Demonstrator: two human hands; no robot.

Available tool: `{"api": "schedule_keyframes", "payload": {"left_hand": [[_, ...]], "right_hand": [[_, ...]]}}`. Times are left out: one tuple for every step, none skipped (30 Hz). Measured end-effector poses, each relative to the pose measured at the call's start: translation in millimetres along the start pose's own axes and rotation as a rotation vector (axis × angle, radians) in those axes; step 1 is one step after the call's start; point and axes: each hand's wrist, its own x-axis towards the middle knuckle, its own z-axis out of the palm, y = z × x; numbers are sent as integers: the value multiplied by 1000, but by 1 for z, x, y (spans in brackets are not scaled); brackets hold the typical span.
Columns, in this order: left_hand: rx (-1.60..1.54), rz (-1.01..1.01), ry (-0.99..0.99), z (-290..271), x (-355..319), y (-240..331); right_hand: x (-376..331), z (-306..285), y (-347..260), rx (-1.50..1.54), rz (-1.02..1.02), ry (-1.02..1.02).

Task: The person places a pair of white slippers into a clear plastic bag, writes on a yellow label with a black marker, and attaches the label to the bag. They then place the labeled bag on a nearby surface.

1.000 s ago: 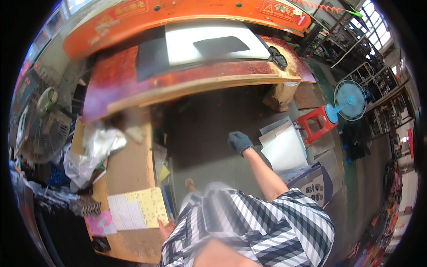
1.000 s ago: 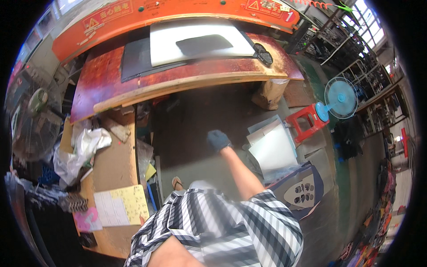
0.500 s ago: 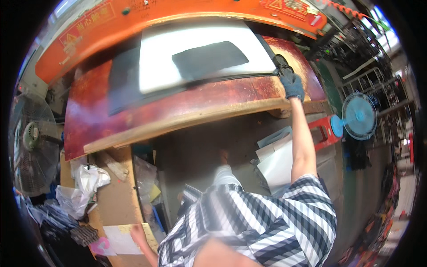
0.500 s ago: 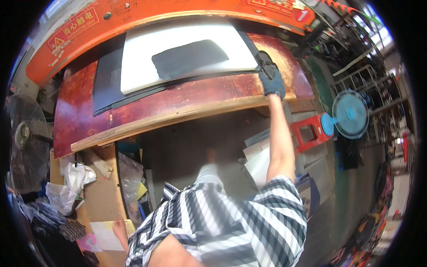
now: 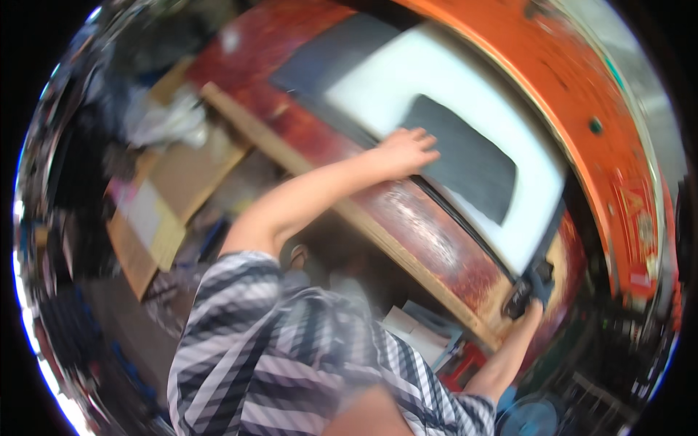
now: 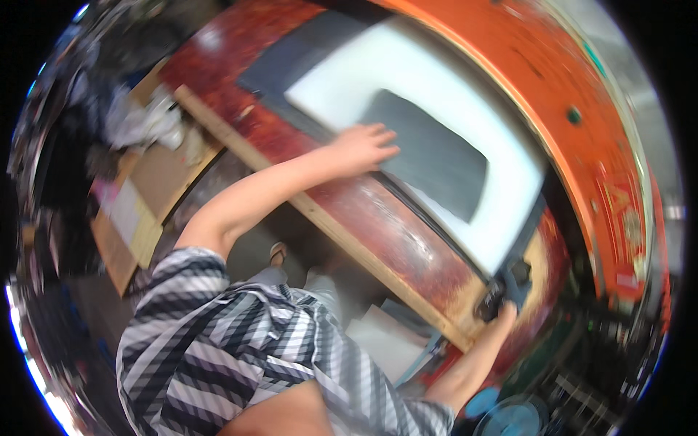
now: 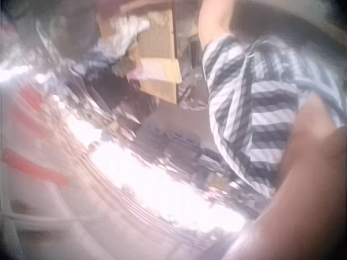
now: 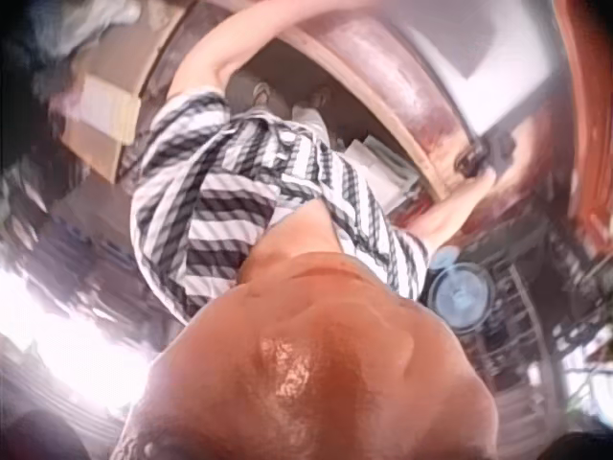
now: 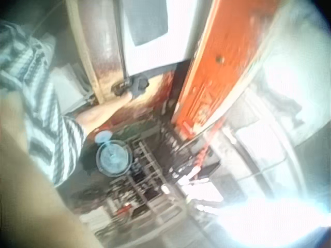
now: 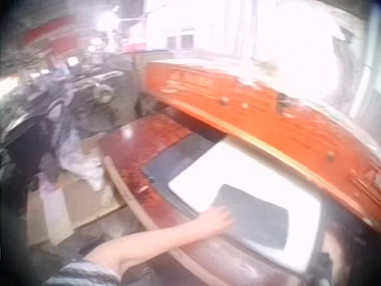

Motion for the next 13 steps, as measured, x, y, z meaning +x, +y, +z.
{"api": "schedule_keyframes", "payload": {"left_hand": [[14,7,8,0,-2,-4],[27,11,-91,-3,-6,-7],[75,47,-4,-8,-22,-11],[-10,15,22,-13,-19,-15],[-95,-9,7,-20,-23,-20],[-157,-9,191,-27,-28,-14],[-152,7,255,-38,-27,-7],[-218,98,455,-49,-21,5],[-261,129,537,-60,-14,21],[-329,143,597,-70,-2,38],[-483,157,582,-74,12,63],[-557,234,590,-76,29,90],[-552,312,604,-79,50,120]], "right_hand": [[-3,-3,5,256,127,73],[-7,-11,6,298,218,97],[-18,-15,10,439,234,67],[-29,-16,12,565,283,73],[-50,-20,7,710,269,75],[-73,-19,4,868,269,97],[-98,-20,-3,1030,239,142],[-128,-17,-10,1180,196,187],[-157,-13,-20,1339,151,232],[-186,-5,-33,1466,107,276],[-218,3,-44,1580,51,325],[-248,13,-58,1678,-11,373],[-279,19,-78,1707,-46,435]]}}
